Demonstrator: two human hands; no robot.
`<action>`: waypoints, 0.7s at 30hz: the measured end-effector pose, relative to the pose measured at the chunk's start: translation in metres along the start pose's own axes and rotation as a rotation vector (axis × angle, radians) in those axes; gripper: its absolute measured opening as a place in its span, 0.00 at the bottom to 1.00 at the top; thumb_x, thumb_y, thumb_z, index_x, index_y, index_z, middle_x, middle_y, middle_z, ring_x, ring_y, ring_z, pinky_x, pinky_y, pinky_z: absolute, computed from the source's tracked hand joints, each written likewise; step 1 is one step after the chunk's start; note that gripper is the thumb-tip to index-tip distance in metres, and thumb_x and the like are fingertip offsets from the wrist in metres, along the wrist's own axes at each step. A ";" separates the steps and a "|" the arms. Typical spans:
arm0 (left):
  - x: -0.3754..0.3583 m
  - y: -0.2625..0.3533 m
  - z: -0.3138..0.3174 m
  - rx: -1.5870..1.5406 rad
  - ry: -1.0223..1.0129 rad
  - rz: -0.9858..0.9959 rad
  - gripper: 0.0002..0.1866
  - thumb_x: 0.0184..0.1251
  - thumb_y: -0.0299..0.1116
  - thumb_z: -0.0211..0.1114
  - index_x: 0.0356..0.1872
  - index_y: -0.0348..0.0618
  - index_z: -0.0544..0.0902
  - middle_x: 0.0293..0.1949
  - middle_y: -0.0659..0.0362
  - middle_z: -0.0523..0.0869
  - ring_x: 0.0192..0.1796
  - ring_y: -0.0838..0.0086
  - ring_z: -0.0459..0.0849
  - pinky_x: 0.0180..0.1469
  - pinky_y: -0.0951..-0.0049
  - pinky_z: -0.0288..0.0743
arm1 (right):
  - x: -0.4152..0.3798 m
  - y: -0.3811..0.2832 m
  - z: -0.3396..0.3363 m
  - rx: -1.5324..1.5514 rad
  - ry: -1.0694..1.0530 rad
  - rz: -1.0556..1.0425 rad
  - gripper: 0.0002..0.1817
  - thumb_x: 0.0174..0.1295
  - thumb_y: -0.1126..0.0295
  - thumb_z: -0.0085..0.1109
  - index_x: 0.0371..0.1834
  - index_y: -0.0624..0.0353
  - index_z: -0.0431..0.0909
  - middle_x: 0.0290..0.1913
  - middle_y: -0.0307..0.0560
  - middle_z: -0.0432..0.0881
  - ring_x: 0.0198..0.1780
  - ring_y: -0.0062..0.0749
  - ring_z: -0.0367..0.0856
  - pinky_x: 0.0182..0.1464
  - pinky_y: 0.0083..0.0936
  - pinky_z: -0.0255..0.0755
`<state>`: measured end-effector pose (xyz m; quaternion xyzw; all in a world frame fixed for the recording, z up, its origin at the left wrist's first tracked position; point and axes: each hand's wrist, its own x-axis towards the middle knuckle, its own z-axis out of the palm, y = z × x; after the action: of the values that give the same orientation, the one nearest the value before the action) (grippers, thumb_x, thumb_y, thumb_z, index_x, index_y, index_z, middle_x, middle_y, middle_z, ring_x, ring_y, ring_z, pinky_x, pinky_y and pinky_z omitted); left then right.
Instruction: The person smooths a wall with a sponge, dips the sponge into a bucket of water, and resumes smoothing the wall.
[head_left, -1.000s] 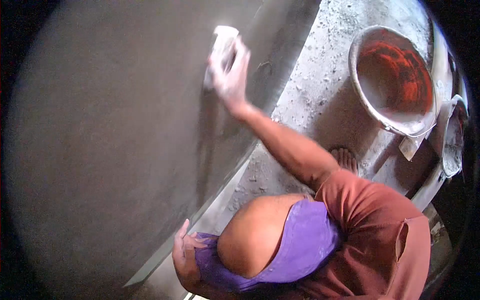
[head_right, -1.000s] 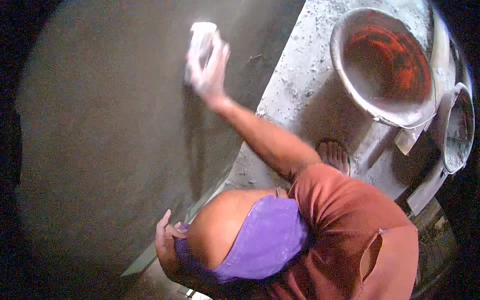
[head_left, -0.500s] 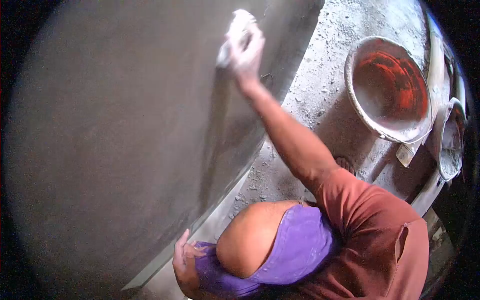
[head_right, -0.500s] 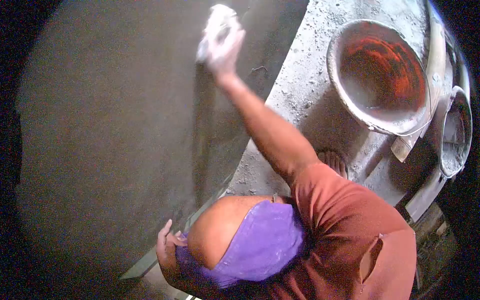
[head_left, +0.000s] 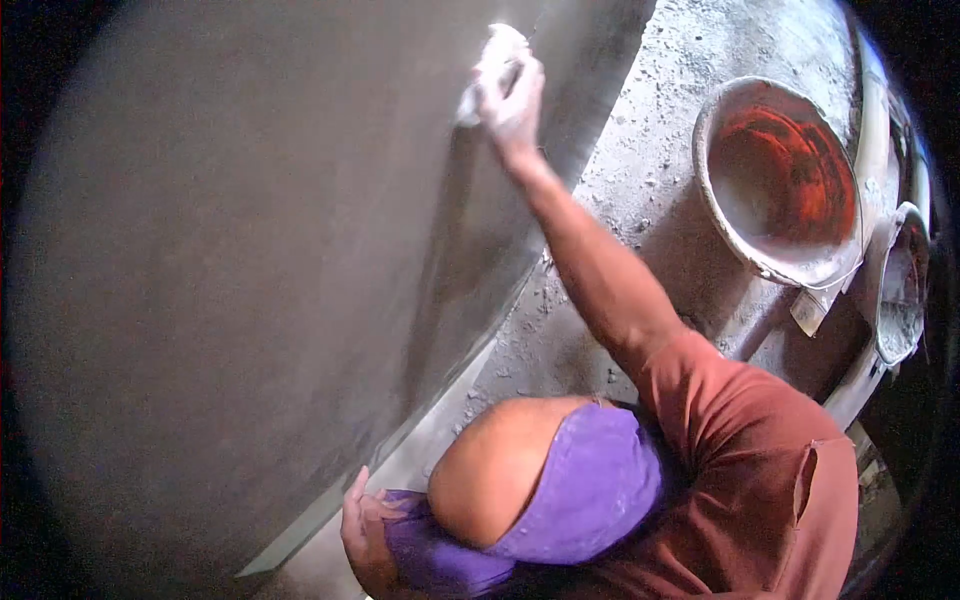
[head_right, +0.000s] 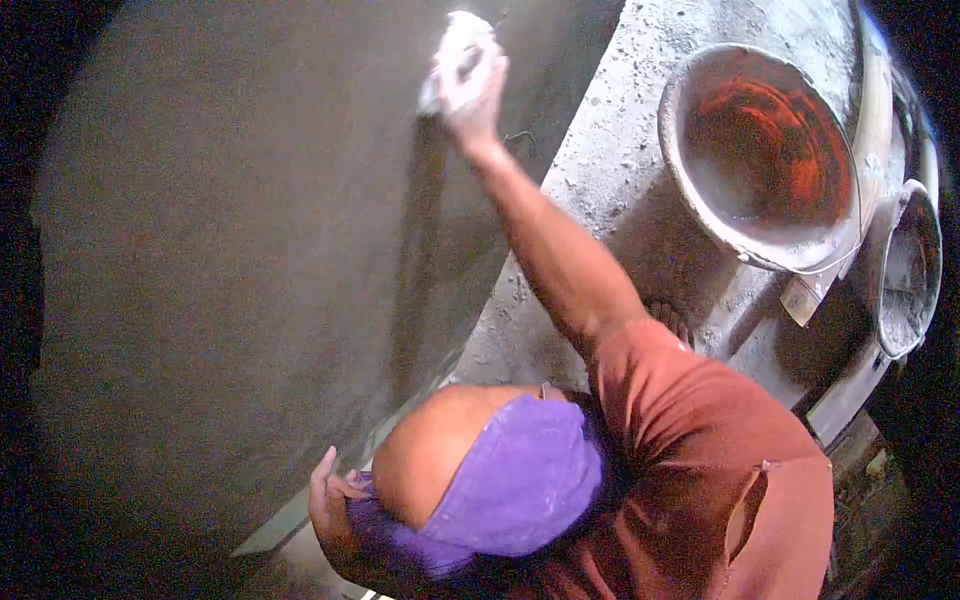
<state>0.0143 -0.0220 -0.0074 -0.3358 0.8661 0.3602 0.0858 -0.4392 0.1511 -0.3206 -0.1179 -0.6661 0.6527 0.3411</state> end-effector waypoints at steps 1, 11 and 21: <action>-0.004 0.010 0.001 0.042 0.022 -0.017 0.40 0.80 0.60 0.54 0.73 0.29 0.71 0.26 0.60 0.84 0.37 0.69 0.86 0.70 0.53 0.71 | 0.008 0.024 -0.006 0.076 -0.118 0.336 0.32 0.65 0.61 0.71 0.66 0.66 0.69 0.48 0.59 0.72 0.52 0.50 0.74 0.59 0.47 0.71; 0.019 0.037 0.019 0.050 -0.049 0.030 0.39 0.82 0.60 0.53 0.74 0.31 0.72 0.26 0.60 0.82 0.38 0.71 0.84 0.70 0.56 0.71 | -0.097 -0.078 -0.002 0.115 -0.141 -0.390 0.39 0.63 0.70 0.65 0.76 0.70 0.60 0.59 0.65 0.71 0.59 0.50 0.72 0.63 0.45 0.69; 0.004 0.040 0.024 -0.018 0.032 -0.007 0.34 0.83 0.52 0.52 0.74 0.30 0.72 0.29 0.57 0.84 0.41 0.66 0.85 0.73 0.51 0.67 | -0.190 -0.109 -0.009 0.224 -0.301 -0.185 0.38 0.66 0.63 0.64 0.78 0.61 0.64 0.59 0.65 0.71 0.60 0.57 0.71 0.64 0.53 0.67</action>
<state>-0.0169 0.0132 -0.0037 -0.3454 0.8629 0.3621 0.0700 -0.2619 0.0310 -0.2749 0.0815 -0.6409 0.6987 0.3073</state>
